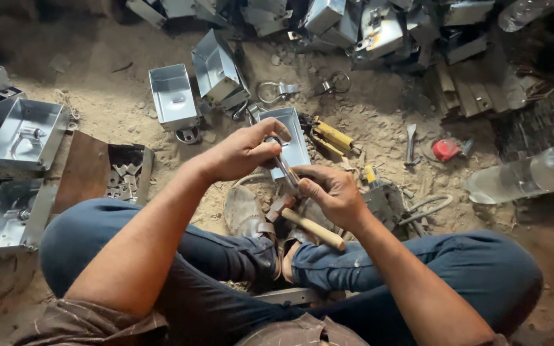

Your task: The person sits on the ground and uses a welding torch to attach metal brackets to small rectangular metal boxes. They weld multiple points on each box, then use a hammer to tap the brackets into place before moving to the next unit.

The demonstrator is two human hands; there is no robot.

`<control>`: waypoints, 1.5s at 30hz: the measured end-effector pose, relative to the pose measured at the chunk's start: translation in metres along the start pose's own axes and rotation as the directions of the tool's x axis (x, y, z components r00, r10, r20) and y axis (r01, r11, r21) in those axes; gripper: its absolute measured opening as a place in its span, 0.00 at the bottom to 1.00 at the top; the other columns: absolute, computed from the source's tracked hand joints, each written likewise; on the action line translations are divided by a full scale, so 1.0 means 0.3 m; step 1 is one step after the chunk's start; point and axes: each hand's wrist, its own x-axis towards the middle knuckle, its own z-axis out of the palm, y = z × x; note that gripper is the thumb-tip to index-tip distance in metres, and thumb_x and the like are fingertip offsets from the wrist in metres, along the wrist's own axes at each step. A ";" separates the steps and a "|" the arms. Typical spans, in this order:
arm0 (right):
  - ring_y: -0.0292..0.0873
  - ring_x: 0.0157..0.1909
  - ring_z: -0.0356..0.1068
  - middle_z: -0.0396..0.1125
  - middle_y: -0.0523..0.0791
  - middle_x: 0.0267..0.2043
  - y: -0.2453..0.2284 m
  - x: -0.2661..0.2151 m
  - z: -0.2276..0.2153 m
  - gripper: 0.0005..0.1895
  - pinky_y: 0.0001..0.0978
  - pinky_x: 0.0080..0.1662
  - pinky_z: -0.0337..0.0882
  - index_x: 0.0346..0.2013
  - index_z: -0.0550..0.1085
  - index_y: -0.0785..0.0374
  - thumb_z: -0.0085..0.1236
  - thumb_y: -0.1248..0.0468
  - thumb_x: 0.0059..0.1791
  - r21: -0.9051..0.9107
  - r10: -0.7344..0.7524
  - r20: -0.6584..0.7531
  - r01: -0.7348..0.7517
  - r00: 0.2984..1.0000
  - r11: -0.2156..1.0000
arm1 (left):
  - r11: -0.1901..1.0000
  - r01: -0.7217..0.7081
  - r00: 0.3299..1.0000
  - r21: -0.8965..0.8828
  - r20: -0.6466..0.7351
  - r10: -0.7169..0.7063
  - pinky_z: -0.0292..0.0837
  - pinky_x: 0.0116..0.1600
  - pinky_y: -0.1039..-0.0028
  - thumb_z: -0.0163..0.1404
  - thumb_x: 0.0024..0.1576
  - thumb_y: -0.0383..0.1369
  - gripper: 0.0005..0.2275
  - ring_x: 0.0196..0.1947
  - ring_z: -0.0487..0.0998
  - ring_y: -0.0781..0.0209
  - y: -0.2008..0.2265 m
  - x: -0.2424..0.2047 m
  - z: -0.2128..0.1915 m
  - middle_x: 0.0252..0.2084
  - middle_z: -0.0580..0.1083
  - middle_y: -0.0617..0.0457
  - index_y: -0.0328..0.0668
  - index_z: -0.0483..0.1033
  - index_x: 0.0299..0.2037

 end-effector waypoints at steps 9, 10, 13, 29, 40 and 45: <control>0.38 0.41 0.76 0.75 0.48 0.46 0.002 0.072 0.037 0.21 0.32 0.46 0.77 0.61 0.69 0.73 0.53 0.69 0.54 0.468 0.185 0.143 -0.231 0.972 0.853 | 0.974 0.067 0.996 -0.215 -0.050 -0.080 0.74 0.44 0.74 0.49 0.65 0.39 0.19 0.40 0.74 0.66 -0.098 0.039 0.036 0.44 0.73 0.50 0.40 0.68 0.62; 0.39 0.42 0.76 0.74 0.47 0.47 0.004 0.076 0.041 0.21 0.33 0.46 0.78 0.61 0.68 0.72 0.53 0.69 0.53 0.503 0.207 0.145 -0.252 0.968 0.826 | 0.984 0.036 0.997 -0.177 -0.059 -0.047 0.74 0.47 0.75 0.51 0.64 0.39 0.21 0.44 0.74 0.67 -0.097 0.043 0.044 0.48 0.73 0.51 0.40 0.66 0.65; 0.40 0.42 0.77 0.74 0.48 0.47 0.022 0.081 0.044 0.22 0.34 0.47 0.78 0.62 0.68 0.72 0.52 0.69 0.53 0.549 0.239 0.100 -0.254 0.966 0.796 | 0.959 0.130 0.991 -0.253 -0.001 -0.134 0.73 0.44 0.72 0.58 0.55 0.39 0.35 0.45 0.74 0.63 -0.095 0.052 0.049 0.51 0.73 0.48 0.45 0.56 0.72; 0.31 0.42 0.74 0.77 0.44 0.41 0.097 0.073 0.013 0.13 0.26 0.45 0.76 0.48 0.77 0.74 0.51 0.69 0.53 0.213 0.151 0.035 -0.155 0.988 0.965 | 0.913 0.144 0.984 0.382 -0.150 -0.093 0.67 0.62 0.61 0.64 0.41 0.51 0.55 0.60 0.70 0.33 -0.112 0.060 0.165 0.64 0.62 0.29 0.30 0.45 0.74; 0.42 0.49 0.75 0.74 0.52 0.52 0.058 0.076 -0.071 0.22 0.37 0.51 0.77 0.61 0.70 0.75 0.51 0.69 0.52 0.589 0.112 0.173 -0.194 0.978 0.784 | 0.926 0.244 0.956 -0.290 -0.089 -0.280 0.75 0.34 0.71 0.44 0.65 0.45 0.20 0.34 0.78 0.65 -0.056 0.067 -0.131 0.41 0.79 0.46 0.34 0.78 0.53; 0.45 0.48 0.74 0.72 0.52 0.50 0.150 0.082 -0.063 0.21 0.41 0.52 0.76 0.62 0.70 0.74 0.51 0.69 0.54 0.582 0.093 0.095 -0.131 0.991 0.802 | 0.841 0.230 0.948 -0.489 -0.084 -0.308 0.76 0.26 0.75 0.43 0.68 0.41 0.16 0.22 0.78 0.67 -0.080 0.089 -0.107 0.29 0.79 0.51 0.33 0.77 0.46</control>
